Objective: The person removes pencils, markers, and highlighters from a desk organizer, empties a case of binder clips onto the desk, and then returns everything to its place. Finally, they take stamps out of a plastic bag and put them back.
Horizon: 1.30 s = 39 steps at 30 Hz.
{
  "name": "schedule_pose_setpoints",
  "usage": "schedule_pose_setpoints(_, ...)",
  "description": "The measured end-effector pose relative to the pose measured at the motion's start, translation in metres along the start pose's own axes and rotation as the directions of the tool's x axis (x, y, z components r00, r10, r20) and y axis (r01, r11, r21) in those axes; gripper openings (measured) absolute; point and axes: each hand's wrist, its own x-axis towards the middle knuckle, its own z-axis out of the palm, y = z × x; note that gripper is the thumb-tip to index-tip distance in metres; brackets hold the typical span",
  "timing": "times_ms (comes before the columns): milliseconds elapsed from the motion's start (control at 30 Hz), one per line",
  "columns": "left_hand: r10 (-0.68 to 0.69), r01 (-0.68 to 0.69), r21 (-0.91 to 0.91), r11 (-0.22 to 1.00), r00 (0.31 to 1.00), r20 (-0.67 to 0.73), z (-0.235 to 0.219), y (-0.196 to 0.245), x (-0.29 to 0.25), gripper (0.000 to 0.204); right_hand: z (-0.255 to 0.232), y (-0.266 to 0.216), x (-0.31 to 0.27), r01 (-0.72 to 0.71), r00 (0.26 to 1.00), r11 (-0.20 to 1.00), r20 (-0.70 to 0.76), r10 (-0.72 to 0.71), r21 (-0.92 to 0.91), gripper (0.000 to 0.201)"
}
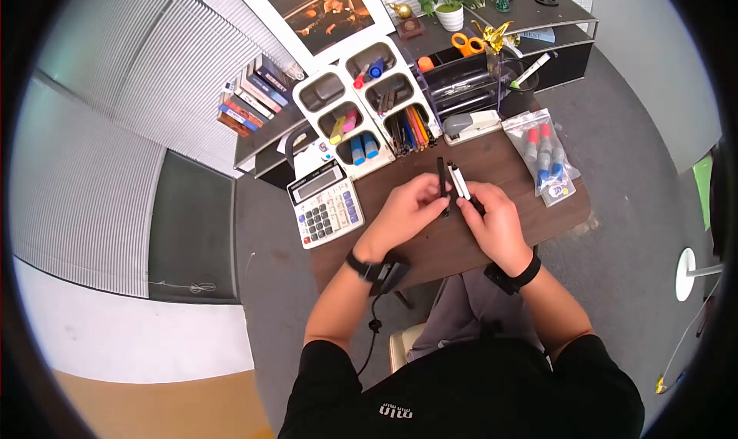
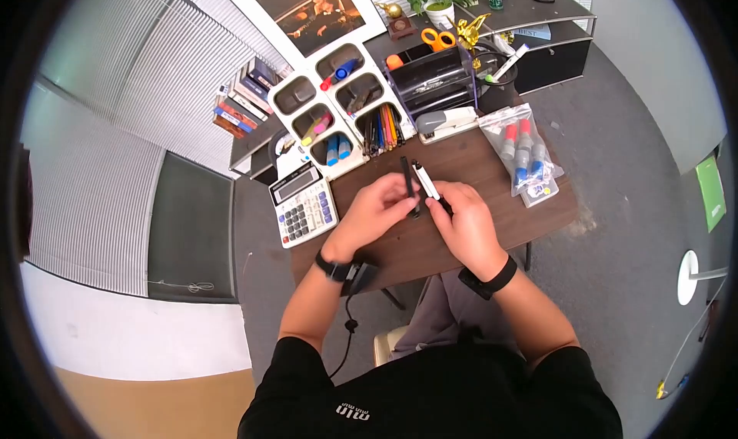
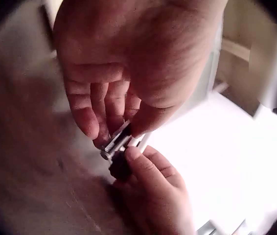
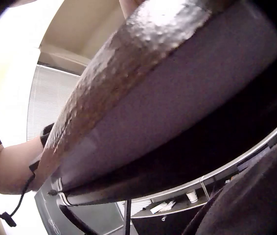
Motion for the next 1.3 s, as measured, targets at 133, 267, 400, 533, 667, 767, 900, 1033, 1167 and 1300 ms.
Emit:
schedule_pose_setpoints(133, -0.076, 0.154, 0.177, 0.972, 0.921, -0.382, -0.014, 0.084, -0.047, 0.037, -0.003, 0.001, 0.001, -0.013, 1.000, 0.998, -0.005, 0.013, 0.053, 0.019)
schedule_pose_setpoints(267, 0.347, 0.286, 0.740, 0.609, 0.743, -0.573, -0.079, 0.116, -0.056, 0.030, -0.005, 0.001, 0.000, 0.049, 0.998, 0.999, 0.035, -0.050, 0.020, 0.019)
schedule_pose_setpoints(400, 0.488, 0.367, 0.868, 0.335, 0.721, -0.493, -0.132, 0.126, -0.025, 0.027, -0.006, 0.004, -0.002, 0.102, 0.993, 0.995, 0.054, -0.102, 0.001, 0.020)
schedule_pose_setpoints(533, 0.447, 0.454, 0.862, 0.227, 0.738, -0.506, -0.140, 0.119, 0.022, 0.029, -0.005, 0.006, -0.003, 0.074, 0.997, 0.996, 0.033, -0.076, 0.043, 0.020)
schedule_pose_setpoints(667, 0.351, 0.438, 0.845, 0.307, 0.773, -0.528, -0.146, 0.104, 0.054, 0.032, -0.007, 0.005, -0.003, 0.059, 0.998, 0.997, 0.025, -0.061, 0.058, 0.019)
schedule_pose_setpoints(767, 0.301, 0.382, 0.805, 0.454, 0.784, -0.542, -0.152, 0.095, 0.064, 0.036, -0.007, 0.005, -0.004, 0.061, 0.998, 0.996, 0.011, -0.061, 0.063, 0.019)
schedule_pose_setpoints(900, 0.319, 0.368, 0.800, 0.475, 0.775, -0.546, -0.146, 0.091, 0.059, 0.035, -0.007, 0.005, -0.004, 0.068, 0.998, 0.995, 0.013, -0.069, 0.074, 0.019)
schedule_pose_setpoints(1033, 0.504, 0.245, 0.857, 0.454, 0.722, -0.474, -0.126, 0.095, 0.034, 0.030, -0.008, 0.005, -0.004, 0.077, 0.997, 0.995, 0.026, -0.079, 0.068, 0.018)
schedule_pose_setpoints(1167, 0.173, 0.258, 0.699, 0.667, 0.859, -0.482, -0.035, 0.098, -0.019, 0.014, -0.013, 0.004, -0.004, 0.106, 0.994, 0.989, 0.027, -0.109, 0.100, 0.018)
schedule_pose_setpoints(1300, 0.014, 0.087, 0.655, 0.750, 0.989, -0.147, 0.035, 0.050, -0.047, 0.039, -0.009, 0.005, -0.007, 0.051, 0.993, 0.983, 0.093, -0.068, 0.175, 0.018)
